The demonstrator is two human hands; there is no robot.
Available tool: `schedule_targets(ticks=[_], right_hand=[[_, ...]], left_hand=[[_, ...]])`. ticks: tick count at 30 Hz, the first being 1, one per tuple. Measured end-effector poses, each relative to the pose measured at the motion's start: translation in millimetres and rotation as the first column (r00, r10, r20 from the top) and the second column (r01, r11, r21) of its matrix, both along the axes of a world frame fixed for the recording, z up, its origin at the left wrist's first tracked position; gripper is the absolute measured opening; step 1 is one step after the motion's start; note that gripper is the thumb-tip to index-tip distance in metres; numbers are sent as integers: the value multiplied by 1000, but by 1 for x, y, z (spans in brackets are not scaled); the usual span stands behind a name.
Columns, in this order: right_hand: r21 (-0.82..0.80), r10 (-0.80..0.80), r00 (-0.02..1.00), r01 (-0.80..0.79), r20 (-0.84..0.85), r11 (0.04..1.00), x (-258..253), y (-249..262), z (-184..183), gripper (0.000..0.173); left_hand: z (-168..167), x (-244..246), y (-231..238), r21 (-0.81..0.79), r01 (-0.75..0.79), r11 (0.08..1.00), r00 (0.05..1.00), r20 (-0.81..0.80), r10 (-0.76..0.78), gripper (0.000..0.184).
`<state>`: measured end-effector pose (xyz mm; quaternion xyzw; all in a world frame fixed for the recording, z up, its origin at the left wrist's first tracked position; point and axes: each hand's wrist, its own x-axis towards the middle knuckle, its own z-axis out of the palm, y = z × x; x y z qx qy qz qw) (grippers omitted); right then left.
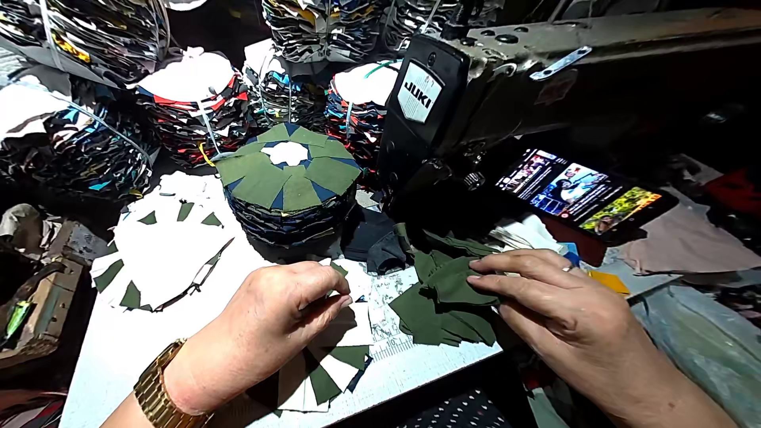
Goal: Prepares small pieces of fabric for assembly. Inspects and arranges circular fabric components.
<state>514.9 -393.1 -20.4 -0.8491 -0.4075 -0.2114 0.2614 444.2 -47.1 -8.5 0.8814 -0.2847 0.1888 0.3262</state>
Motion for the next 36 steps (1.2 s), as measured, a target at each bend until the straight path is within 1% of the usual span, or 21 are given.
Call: schedule_targets(ticks=[3, 7, 8, 9, 12, 13, 15, 17, 18, 20, 23, 24, 26, 27, 30, 33, 36], right_hand=[[21, -19, 1000, 19, -3, 1000, -2, -1, 5, 28], [183, -69, 995, 55, 71, 982, -4, 10, 7, 24], [195, -67, 994, 50, 82, 979, -3, 14, 5, 23], [170, -57, 995, 43, 81, 984, -2, 16, 2, 23], [23, -37, 999, 36, 34, 999, 3, 15, -6, 31], [22, -39, 999, 38, 14, 999, 3, 14, -5, 33], [82, -50, 999, 51, -21, 995, 2, 13, 5, 33], [151, -98, 995, 101, -27, 983, 4, 14, 15, 30], [152, -128, 991, 131, -31, 980, 7, 16, 18, 28], [109, -164, 985, 169, -49, 980, 17, 20, 17, 25], [29, -188, 973, 193, -133, 981, 34, 25, 11, 25], [22, -187, 971, 192, -151, 981, 38, 25, 11, 21], [31, -178, 971, 185, -160, 982, 47, 25, 10, 12], [44, -181, 968, 192, -173, 980, 50, 24, 10, 10], [124, -201, 939, 243, -280, 962, 51, 20, 18, 14], [203, -190, 915, 274, -356, 940, 49, 17, 24, 13], [172, -149, 904, 234, -400, 957, 48, 15, 22, 11]], left_hand=[[0, 0, 1, -2, -12, 1000, 1000, -5, 12, 13], [-1, 0, 0, -8, -5, 1000, 1000, 5, 5, 12], [-2, 0, 0, -5, -6, 1000, 1000, 3, 6, 12], [-2, 0, 0, -2, -10, 1000, 1000, -1, 10, 13], [-4, 0, 2, 10, -25, 1000, 1000, -9, 25, 13], [-4, 0, 3, 14, -30, 999, 999, -11, 31, 13], [-4, 0, 3, 19, -36, 999, 999, -8, 36, 14], [-4, 0, 2, 20, -29, 999, 1000, -3, 29, 15], [-4, 0, 1, 22, -27, 999, 1000, -3, 27, 15], [-4, 0, 1, 26, -25, 999, 1000, 2, 25, 16], [-5, 0, 1, 31, -33, 999, 999, 11, 33, 15], [-5, 1, 2, 27, -37, 999, 999, 11, 37, 15], [-4, 1, 2, 19, -40, 999, 999, 8, 40, 15], [-4, 1, 2, 16, -40, 999, 999, 5, 40, 16], [-5, 0, 3, 17, -38, 999, 999, -3, 39, 16], [-6, 1, 3, 22, -31, 999, 1000, 3, 30, 17], [-6, 1, 3, 34, -31, 999, 1000, 8, 31, 18]])
